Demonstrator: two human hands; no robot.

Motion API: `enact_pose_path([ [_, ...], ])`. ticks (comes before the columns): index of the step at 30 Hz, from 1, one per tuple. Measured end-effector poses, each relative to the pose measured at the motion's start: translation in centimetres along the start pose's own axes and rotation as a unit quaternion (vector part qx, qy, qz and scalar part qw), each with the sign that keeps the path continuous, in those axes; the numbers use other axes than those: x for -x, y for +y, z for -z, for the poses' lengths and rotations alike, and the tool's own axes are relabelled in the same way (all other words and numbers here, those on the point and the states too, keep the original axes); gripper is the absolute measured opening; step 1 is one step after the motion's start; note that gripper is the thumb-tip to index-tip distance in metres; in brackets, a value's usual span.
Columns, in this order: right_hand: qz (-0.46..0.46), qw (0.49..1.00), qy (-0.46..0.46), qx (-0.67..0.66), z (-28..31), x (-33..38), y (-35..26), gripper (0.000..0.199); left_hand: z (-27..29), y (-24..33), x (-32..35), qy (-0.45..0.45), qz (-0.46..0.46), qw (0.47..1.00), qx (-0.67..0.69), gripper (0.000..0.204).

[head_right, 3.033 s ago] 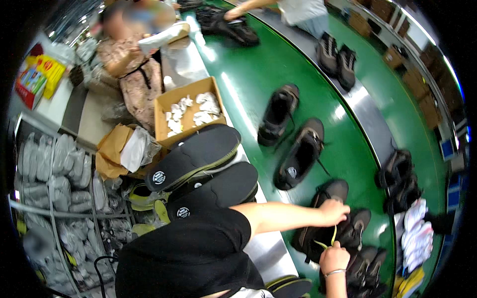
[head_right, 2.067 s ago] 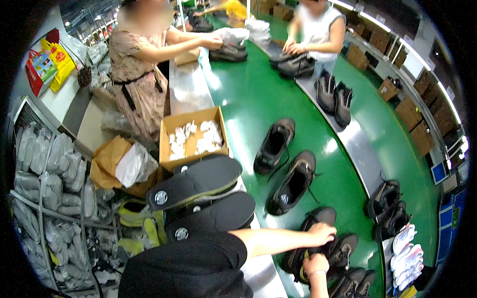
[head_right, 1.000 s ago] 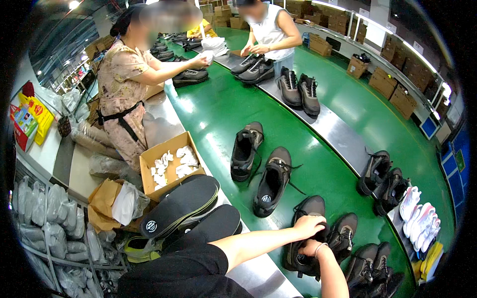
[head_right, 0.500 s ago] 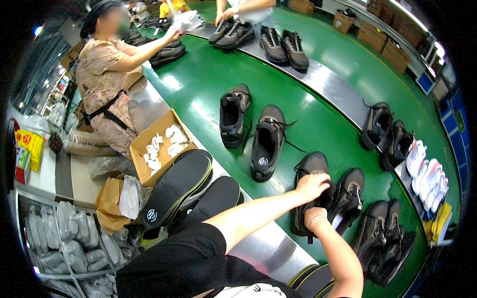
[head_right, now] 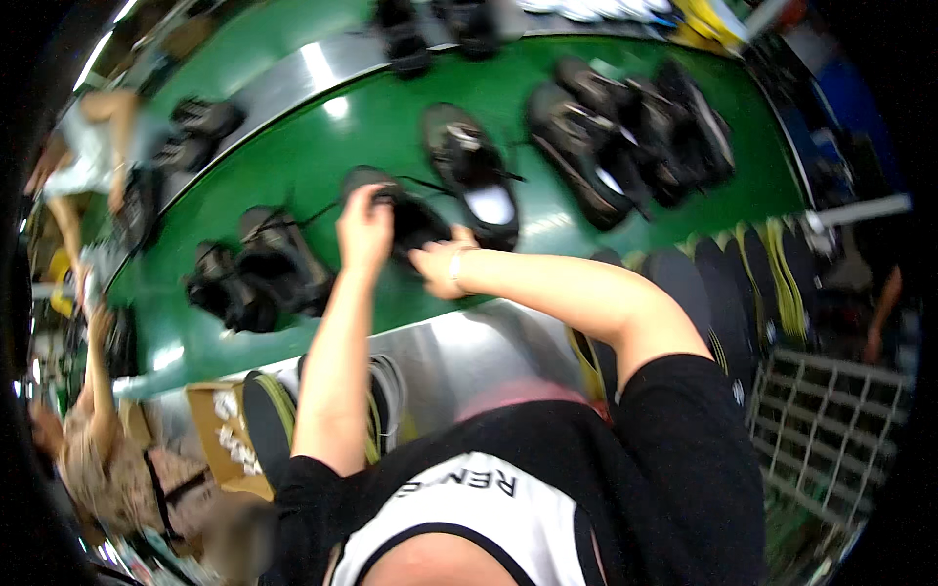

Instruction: The person retrieves shoe insoles from a shelf and fits them into black shoes on a conveyor belt, occasionally adjusting their glasses.

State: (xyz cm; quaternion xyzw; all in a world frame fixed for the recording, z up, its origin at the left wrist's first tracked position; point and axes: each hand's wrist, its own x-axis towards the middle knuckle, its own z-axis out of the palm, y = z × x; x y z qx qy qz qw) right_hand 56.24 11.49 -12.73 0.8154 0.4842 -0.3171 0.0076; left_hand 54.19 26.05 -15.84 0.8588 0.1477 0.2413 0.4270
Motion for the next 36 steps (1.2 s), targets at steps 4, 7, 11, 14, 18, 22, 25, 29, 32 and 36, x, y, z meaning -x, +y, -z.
enact_pose_path([
  [4, 0.115, 0.918, 0.376, -0.054, -0.7, 8.2, 0.9, 0.045, 2.9, -0.5, -0.8, 0.055, -0.115, 0.984, -0.124, 0.027],
  [7, -0.032, 0.924, 0.369, -0.101, -1.4, 15.5, 3.1, 0.034, 8.0, -1.4, -0.9, 0.085, -0.038, 0.971, -0.221, 0.024],
  [11, -0.343, 0.844, 0.408, -0.067, -7.5, 28.5, 9.3, 0.03, 3.1, 3.6, -0.5, 0.172, -0.226, 0.848, -0.448, 0.019],
  [14, -0.467, 0.793, 0.379, -0.101, -10.8, 32.7, 11.0, 0.03, 0.7, 6.1, 0.3, -0.054, -0.216, 0.954, -0.199, 0.023],
  [18, -0.557, 0.796, 0.223, -0.085, -11.9, 30.5, 8.4, 0.061, -5.7, 5.4, 3.5, -0.324, -0.174, 0.909, -0.198, 0.043],
  [22, -0.612, 0.778, 0.147, -0.001, -12.7, 27.9, 7.9, 0.071, -6.8, 7.0, 4.9, -0.299, -0.101, 0.932, -0.177, 0.042],
  [25, -0.598, 0.786, 0.159, 0.006, -12.2, 27.5, 7.8, 0.07, -6.0, 6.4, 6.2, -0.273, -0.09, 0.957, -0.024, 0.03],
  [29, -0.526, 0.783, 0.331, -0.026, -10.9, 29.6, 7.0, 0.05, -3.9, 6.5, 3.0, 0.02, -0.201, 0.97, -0.133, 0.046],
  [32, -0.391, 0.692, 0.439, -0.419, -10.7, 30.8, 8.6, 0.022, -4.2, 6.3, 0.6, -0.058, -0.164, 0.959, -0.226, 0.066],
  [36, -0.143, 0.691, 0.291, -0.646, -3.1, 25.1, 6.9, 0.027, -6.0, 4.7, -0.8, -0.075, -0.206, 0.958, -0.183, 0.043],
])
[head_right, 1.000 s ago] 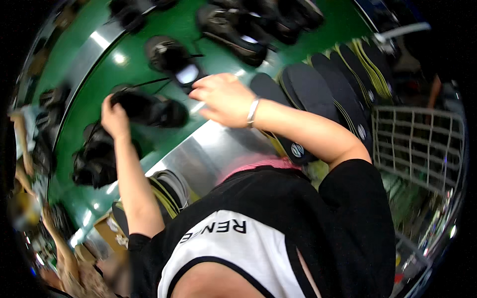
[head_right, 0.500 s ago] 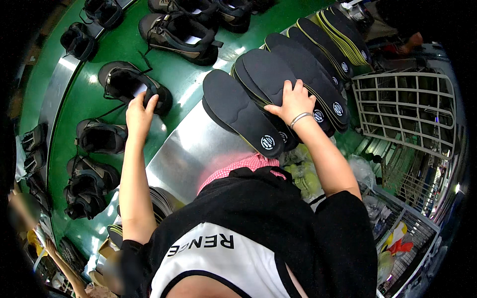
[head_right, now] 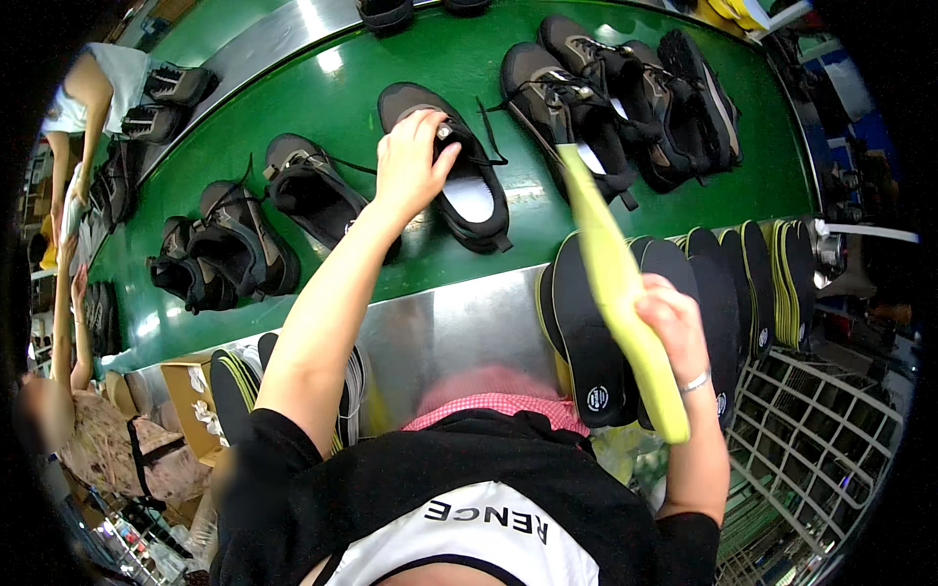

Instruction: The person retrieves shoe insoles from a shelf and fits them into black shoes on a conveyor belt, occasionally adjusting their glasses.

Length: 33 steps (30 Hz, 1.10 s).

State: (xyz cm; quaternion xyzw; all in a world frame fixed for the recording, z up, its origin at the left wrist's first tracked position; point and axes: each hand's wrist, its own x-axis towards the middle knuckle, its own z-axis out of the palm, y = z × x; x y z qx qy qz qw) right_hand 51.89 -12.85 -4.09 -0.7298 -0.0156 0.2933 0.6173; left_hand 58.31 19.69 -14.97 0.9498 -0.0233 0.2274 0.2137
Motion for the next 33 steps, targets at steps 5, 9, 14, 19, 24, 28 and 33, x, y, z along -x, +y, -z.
enact_pose_path([
  [5, 0.232, 0.913, -0.191, 0.276, -4.1, -7.5, -3.8, 0.011, 0.2, -2.1, -1.8, -0.03, 0.224, 0.957, 0.181, 0.027],
  [9, -0.026, 0.941, -0.236, 0.24, -7.4, -13.5, -3.7, 0.015, -1.5, -4.7, -1.5, -0.119, 0.26, 0.874, 0.393, 0.025],
  [14, 0.103, 0.76, -0.066, 0.638, -15.4, -17.1, -0.6, 0.022, -1.2, -5.3, -1.3, -0.148, 0.264, 0.875, 0.379, 0.028],
  [19, 0.181, 0.703, -0.033, 0.688, -16.3, -17.2, 1.6, 0.028, -1.5, -4.9, -0.9, -0.111, 0.252, 0.889, 0.366, 0.029],
  [24, 0.12, 0.652, -0.071, 0.745, -15.5, -11.9, -1.3, 0.063, -1.4, -4.7, -0.7, -0.116, 0.262, 0.893, 0.346, 0.03],
  [28, -0.059, 0.69, -0.137, 0.709, -13.5, -11.7, -4.1, 0.062, -2.0, -4.7, -0.2, -0.079, 0.243, 0.909, 0.328, 0.031],
  [33, 0.113, 0.696, -0.123, 0.698, -13.6, -13.7, -3.3, 0.023, -1.5, -4.5, -0.4, -0.086, 0.258, 0.915, 0.298, 0.03],
])
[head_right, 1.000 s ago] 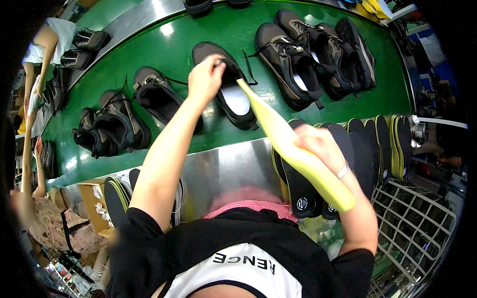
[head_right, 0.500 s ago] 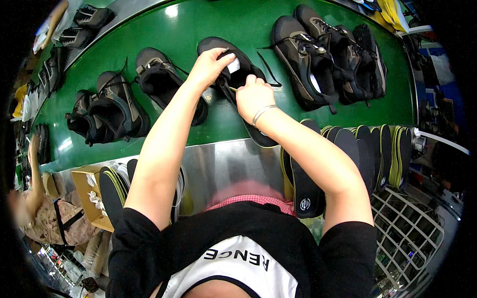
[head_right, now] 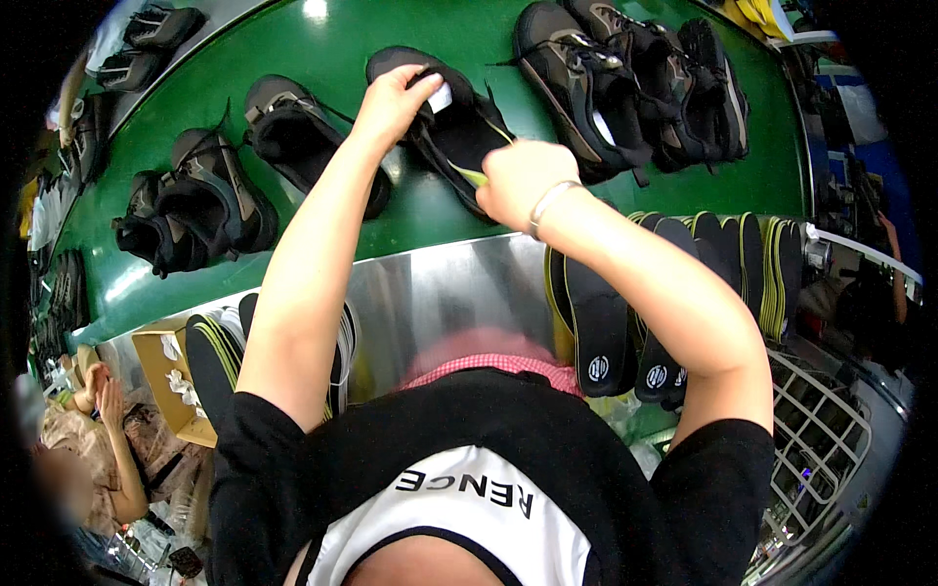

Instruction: The person retrieves shoe insoles from a shelf and fits them into black shoes on a conveyor belt, occasionally adjusting their glasses.

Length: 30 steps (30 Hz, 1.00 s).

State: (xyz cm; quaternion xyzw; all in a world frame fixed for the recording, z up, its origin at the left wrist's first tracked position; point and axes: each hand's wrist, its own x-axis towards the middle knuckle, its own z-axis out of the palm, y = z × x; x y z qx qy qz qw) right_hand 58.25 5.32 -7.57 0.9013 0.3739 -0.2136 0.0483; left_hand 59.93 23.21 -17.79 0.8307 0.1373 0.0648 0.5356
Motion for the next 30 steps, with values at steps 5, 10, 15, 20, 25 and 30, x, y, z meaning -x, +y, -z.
enact_pose_path([
  [5, 0.005, 0.997, -0.015, 0.071, -1.5, -3.6, -1.5, 0.021, -0.3, 0.4, 0.2, 0.01, -0.003, 1.0, -0.003, 0.032],
  [10, 0.028, 0.994, -0.041, 0.098, -4.4, -6.4, -1.6, 0.022, -0.2, 0.8, 0.9, 0.018, 0.005, 1.0, 0.008, 0.032],
  [15, 0.053, 0.97, -0.231, 0.046, -2.8, -8.7, -0.4, 0.026, -0.5, -0.1, 0.6, 0.044, -0.021, 0.998, 0.026, 0.032],
  [20, 0.067, 0.95, -0.277, 0.129, -2.0, -8.8, -1.2, 0.032, -0.5, 0.3, 0.8, 0.033, -0.007, 0.999, 0.002, 0.031],
  [25, 0.043, 0.976, -0.117, 0.179, -6.8, -8.4, -1.7, 0.02, -0.3, 0.5, 1.4, 0.031, -0.006, 0.999, 0.015, 0.029],
  [30, 0.11, 0.962, -0.153, 0.196, -4.0, -6.8, -1.7, 0.021, -0.2, 0.1, 1.1, 0.065, -0.021, 0.998, -0.009, 0.028],
])
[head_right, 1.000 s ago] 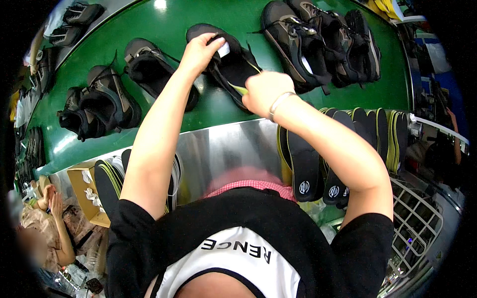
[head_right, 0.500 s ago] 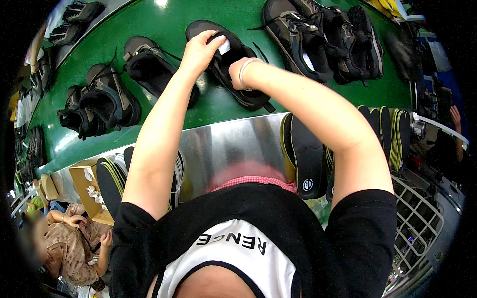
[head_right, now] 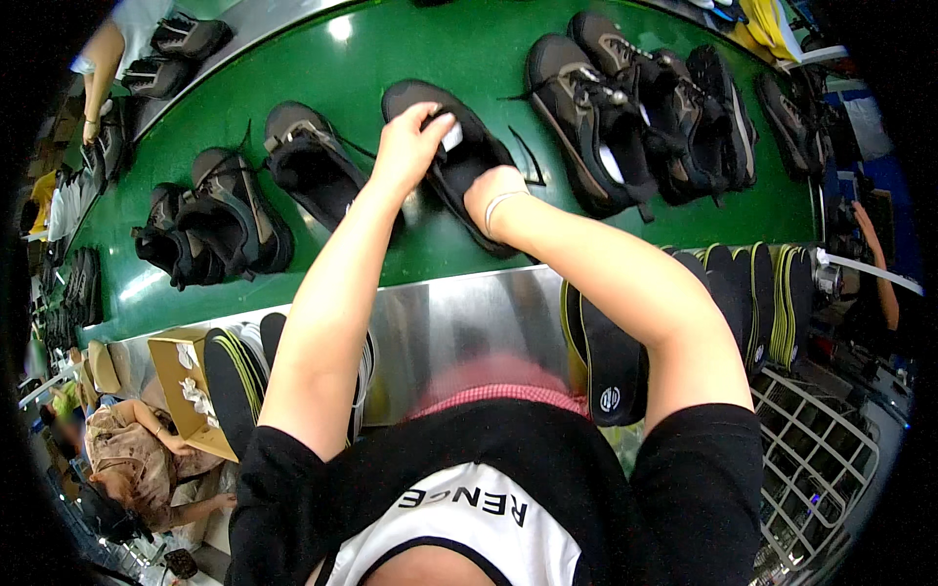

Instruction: The person retrieves shoe insoles from a shelf and fits them into black shoes on a conveyor belt, occasionally adjusting their glasses.

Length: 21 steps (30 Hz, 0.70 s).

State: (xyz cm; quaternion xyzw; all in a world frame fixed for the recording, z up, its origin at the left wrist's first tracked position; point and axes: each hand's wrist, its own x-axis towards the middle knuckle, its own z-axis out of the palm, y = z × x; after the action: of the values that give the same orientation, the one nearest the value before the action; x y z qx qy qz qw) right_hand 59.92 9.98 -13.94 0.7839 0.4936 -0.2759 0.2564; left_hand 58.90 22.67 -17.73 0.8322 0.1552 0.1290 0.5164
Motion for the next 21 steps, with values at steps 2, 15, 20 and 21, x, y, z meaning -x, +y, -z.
enact_pose_path([
  [2, 0.015, 0.99, -0.066, -0.127, 1.2, 1.9, 0.7, 0.028, 0.2, 0.8, 0.3, 0.006, 0.009, 1.0, -0.01, 0.028],
  [15, 0.05, 0.945, 0.065, -0.316, -1.2, 5.2, 1.5, 0.047, 0.0, 3.0, 3.3, 0.056, -0.147, 0.962, -0.223, 0.028],
  [20, -0.145, 0.824, 0.441, -0.324, -1.9, 7.2, 10.3, 0.029, 6.3, 2.0, 0.9, 0.114, -0.161, 0.93, -0.309, 0.031],
  [21, -0.23, 0.815, 0.417, -0.331, -3.1, 7.2, 12.9, 0.032, 7.3, 2.2, 0.5, 0.118, -0.143, 0.927, -0.325, 0.031],
])
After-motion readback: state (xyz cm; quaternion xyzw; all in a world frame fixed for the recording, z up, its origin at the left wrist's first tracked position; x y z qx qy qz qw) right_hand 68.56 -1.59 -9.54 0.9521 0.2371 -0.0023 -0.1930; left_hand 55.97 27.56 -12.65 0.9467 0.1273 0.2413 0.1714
